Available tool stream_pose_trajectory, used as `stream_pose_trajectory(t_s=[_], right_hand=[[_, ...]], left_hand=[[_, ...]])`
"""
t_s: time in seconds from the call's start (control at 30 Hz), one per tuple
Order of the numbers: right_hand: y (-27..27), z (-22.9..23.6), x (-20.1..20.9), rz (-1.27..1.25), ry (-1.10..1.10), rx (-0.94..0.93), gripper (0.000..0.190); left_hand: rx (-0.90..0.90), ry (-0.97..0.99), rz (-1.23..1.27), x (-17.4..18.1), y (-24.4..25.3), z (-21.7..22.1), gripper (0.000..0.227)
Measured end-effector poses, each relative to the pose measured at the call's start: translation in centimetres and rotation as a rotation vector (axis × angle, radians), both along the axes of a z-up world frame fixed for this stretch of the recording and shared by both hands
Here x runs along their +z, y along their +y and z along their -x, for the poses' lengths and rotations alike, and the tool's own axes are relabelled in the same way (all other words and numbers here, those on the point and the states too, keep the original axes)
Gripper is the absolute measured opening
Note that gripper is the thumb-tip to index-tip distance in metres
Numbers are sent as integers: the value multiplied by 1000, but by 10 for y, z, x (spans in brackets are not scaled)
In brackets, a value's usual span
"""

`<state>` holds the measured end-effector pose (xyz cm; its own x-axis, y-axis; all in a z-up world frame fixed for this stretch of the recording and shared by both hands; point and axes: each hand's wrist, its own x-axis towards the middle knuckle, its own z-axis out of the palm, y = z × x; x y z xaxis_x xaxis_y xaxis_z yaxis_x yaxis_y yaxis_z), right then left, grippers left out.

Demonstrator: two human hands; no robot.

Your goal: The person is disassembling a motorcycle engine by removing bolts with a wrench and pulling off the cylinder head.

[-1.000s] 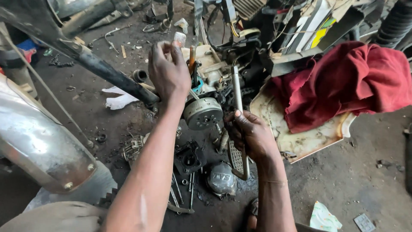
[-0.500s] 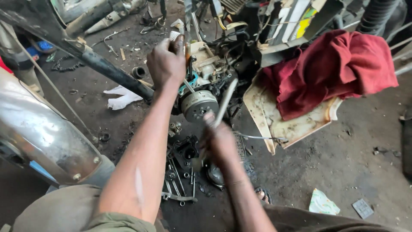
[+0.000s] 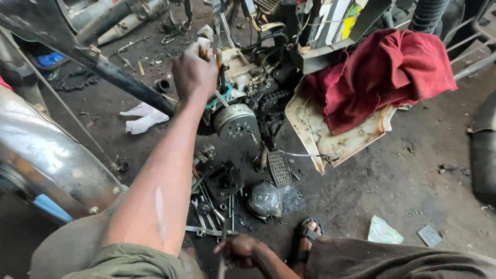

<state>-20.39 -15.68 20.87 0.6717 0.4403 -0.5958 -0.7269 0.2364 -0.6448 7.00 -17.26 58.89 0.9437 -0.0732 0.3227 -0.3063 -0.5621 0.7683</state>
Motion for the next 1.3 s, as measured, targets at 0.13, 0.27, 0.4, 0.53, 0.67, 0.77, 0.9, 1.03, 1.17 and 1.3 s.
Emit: stream_pose_trajectory(t_s=[0.13, 0.27, 0.4, 0.53, 0.67, 0.77, 0.9, 1.03, 1.17, 1.3], right_hand=[[7, 7, -3, 322, 477, -483, 20], [11, 30, -223, 1308, -300, -187, 30], [27, 35, 54, 1015, -29, -386, 54], [20, -32, 65, 928, -252, -659, 49], [-11, -104, 156, 455, -763, -1118, 40], [-26, -151, 151, -72, -543, -1156, 70], [-28, -150, 160, -248, -330, -1245, 77], [-17, -158, 151, -153, -484, -1468, 66], [-37, -137, 137, -215, -819, -1506, 41], [-25, -155, 113, -781, -1140, -1496, 43]], left_hand=[[-104, -5, -72, 8, 6, 5, 11], [-159, 86, -211, 20, 10, 18, 41], [-185, -29, -229, 9, 14, 5, 26], [-265, -50, -297, 12, 17, -1, 75], [-286, -19, -316, 20, 19, 5, 78], [-286, -138, -325, 7, 25, -2, 45], [-302, -309, -350, -9, 19, -25, 25], [-390, -281, -283, -17, 17, -39, 36], [-304, -321, -298, -36, 9, -63, 5], [-393, -437, -267, -20, 15, -50, 34]])
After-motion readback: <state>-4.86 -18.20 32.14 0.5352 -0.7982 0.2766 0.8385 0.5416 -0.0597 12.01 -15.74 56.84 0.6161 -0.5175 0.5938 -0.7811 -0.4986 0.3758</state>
